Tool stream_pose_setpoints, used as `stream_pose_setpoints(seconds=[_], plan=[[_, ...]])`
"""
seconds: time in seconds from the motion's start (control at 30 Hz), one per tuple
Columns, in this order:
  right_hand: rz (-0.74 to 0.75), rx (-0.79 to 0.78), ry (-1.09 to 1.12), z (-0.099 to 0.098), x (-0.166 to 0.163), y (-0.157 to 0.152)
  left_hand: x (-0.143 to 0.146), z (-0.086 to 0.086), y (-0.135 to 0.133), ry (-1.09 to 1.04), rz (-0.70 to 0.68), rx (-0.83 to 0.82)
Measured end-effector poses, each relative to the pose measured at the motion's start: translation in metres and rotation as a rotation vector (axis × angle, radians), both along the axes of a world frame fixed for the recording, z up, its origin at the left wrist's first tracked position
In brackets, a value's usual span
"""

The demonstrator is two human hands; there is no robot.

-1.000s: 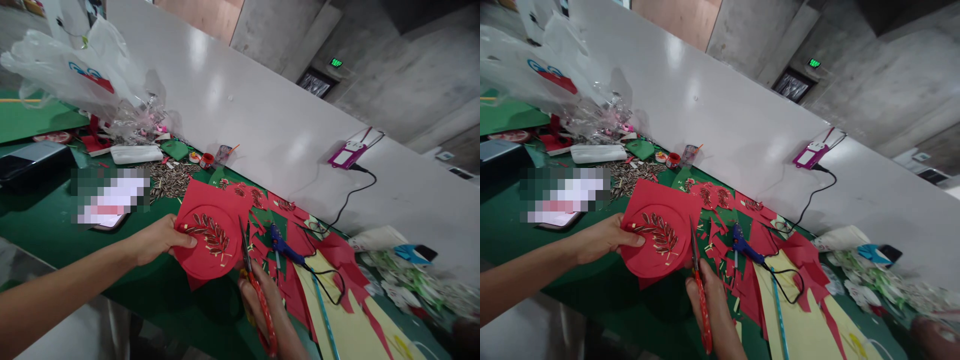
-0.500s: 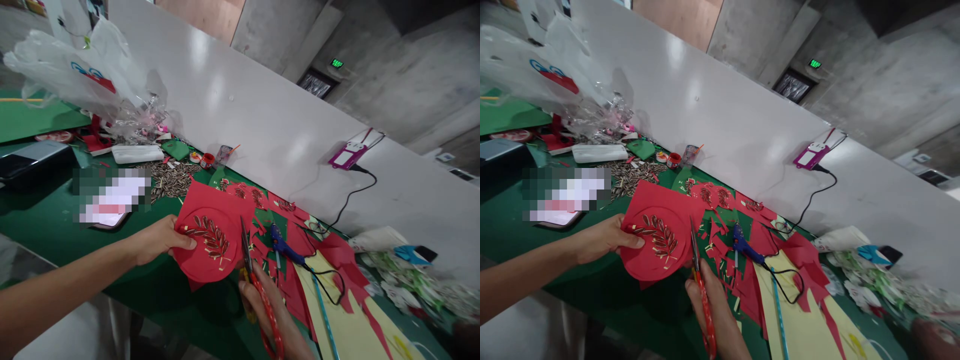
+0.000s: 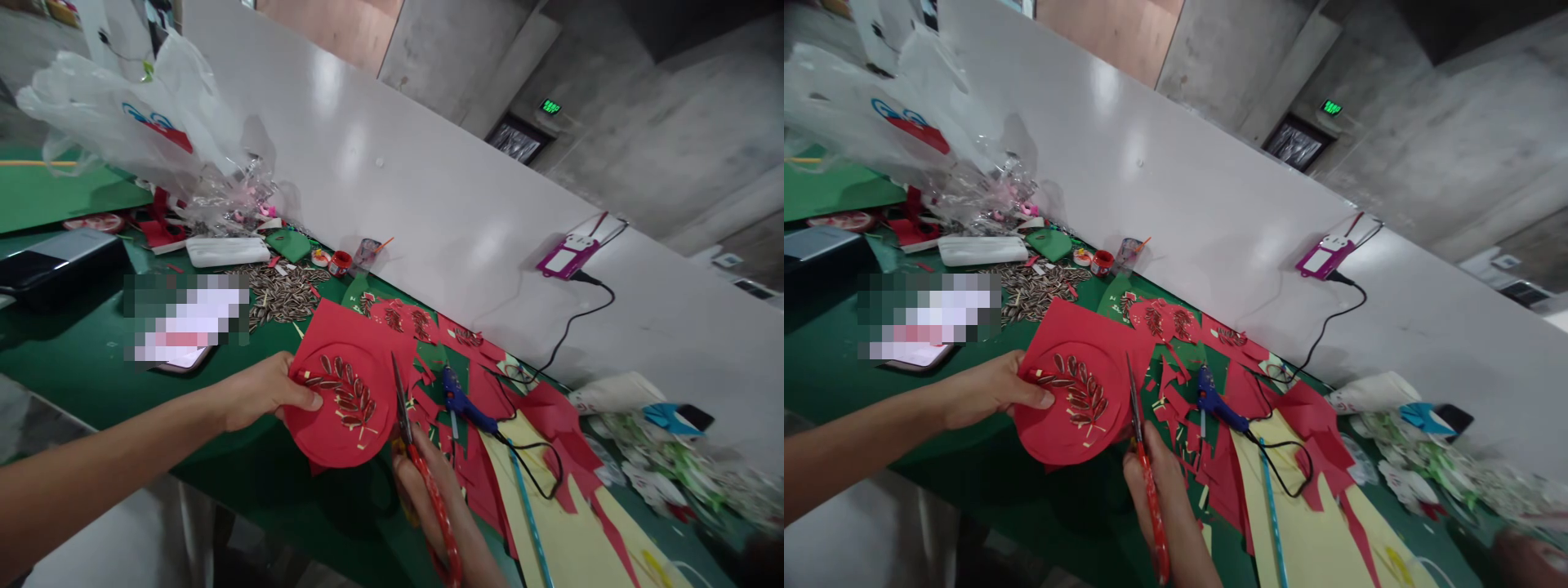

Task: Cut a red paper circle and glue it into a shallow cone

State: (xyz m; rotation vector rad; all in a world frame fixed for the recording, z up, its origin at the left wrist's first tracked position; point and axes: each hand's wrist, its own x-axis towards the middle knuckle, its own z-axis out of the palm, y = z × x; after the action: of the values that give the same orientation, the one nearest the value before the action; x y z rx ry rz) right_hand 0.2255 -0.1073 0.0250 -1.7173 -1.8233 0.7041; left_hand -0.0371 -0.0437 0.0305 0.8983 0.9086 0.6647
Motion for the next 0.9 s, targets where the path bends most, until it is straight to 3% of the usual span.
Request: stream_pose_setpoints(seconds=[0.2, 0.5, 0.7, 0.9], plan=[[0.041, -0.091, -0.045, 0.004, -0.006, 0.008, -0.004, 0.004, 0.002, 0.004, -0.028, -0.007], [0.069, -0.023, -0.033, 0.032, -0.01, -0.004, -0.01, 0.008, 0.009, 0.002, -0.142, -0.043], [0.082, 0.011, -0.038, 0.023, -0.005, -0.002, -0.009, 0.006, 0.014, -0.011, -0.169, -0.021], [0.145, -0.107, -0.01, 0.02, 0.0, 0.002, -0.008, 0.005, 0.021, -0.024, -0.212, -0.055]])
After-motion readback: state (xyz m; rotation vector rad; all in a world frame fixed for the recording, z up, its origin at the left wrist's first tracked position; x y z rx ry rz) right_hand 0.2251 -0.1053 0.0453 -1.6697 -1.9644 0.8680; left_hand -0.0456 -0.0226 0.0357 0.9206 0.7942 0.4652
